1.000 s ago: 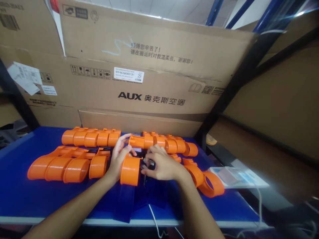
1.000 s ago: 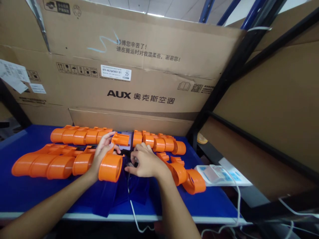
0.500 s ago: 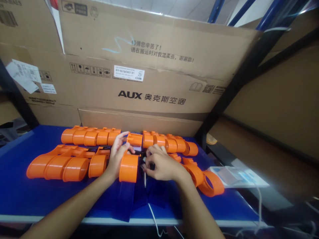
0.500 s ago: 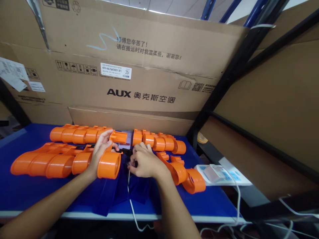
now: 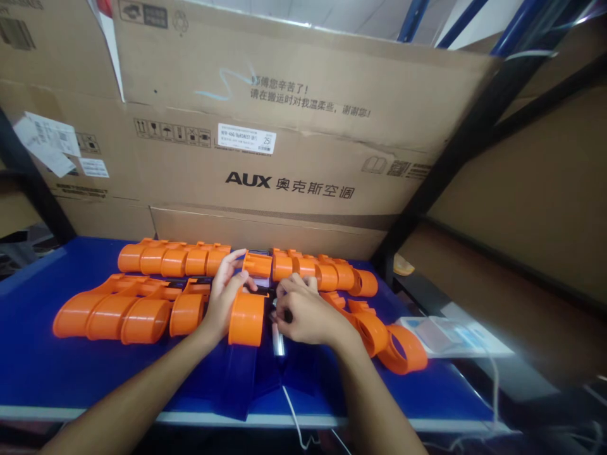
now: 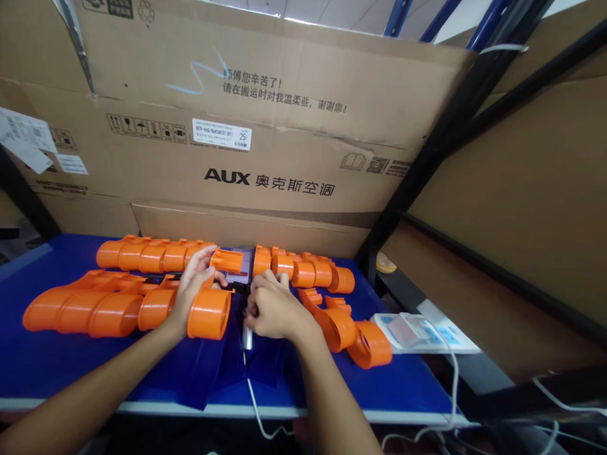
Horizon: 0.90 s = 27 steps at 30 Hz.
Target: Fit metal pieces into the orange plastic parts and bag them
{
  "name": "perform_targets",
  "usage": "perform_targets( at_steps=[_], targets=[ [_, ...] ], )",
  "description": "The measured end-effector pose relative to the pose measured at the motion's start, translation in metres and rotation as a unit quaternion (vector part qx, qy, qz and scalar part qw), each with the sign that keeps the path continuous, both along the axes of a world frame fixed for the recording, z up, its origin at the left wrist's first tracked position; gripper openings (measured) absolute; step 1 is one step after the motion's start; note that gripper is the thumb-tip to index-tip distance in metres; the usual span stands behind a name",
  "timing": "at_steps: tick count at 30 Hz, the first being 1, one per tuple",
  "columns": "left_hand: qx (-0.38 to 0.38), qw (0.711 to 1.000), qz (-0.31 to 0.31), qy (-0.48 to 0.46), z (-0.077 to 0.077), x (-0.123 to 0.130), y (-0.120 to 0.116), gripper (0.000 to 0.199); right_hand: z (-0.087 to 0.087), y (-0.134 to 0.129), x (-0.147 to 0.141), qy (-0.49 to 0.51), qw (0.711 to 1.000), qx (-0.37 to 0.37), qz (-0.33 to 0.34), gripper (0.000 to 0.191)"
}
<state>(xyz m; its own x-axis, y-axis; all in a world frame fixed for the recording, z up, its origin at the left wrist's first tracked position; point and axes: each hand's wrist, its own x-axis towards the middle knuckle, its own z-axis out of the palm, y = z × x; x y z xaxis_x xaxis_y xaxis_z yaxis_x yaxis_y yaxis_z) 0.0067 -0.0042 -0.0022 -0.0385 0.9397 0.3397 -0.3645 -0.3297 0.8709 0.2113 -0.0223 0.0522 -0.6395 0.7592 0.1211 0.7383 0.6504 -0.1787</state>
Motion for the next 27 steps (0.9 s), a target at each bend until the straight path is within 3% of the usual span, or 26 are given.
perform_targets(
  at_steps=[5,10,19,23,27],
  targets=[
    [-0.007,1.000,-0.002,0.001,-0.003,0.000,0.001,0.052,0.001,0.003,0.004,0.034,0.999,0.016,-0.014,0.018],
    [-0.004,1.000,0.005,0.003,-0.001,0.001,0.001,0.052,0.005,-0.003,0.001,0.003,1.000,0.001,-0.002,0.024],
    [-0.010,1.000,0.005,-0.002,-0.001,0.000,0.001,0.052,0.001,-0.007,-0.008,-0.013,0.999,-0.020,0.024,0.013],
    [-0.007,1.000,0.005,-0.002,-0.001,0.000,0.002,0.052,0.002,-0.003,-0.001,0.043,0.999,-0.012,0.009,0.011],
    [-0.009,1.000,-0.002,-0.010,0.000,0.001,0.000,0.052,0.001,0.008,0.010,0.174,0.985,0.016,-0.008,0.013]
  ],
)
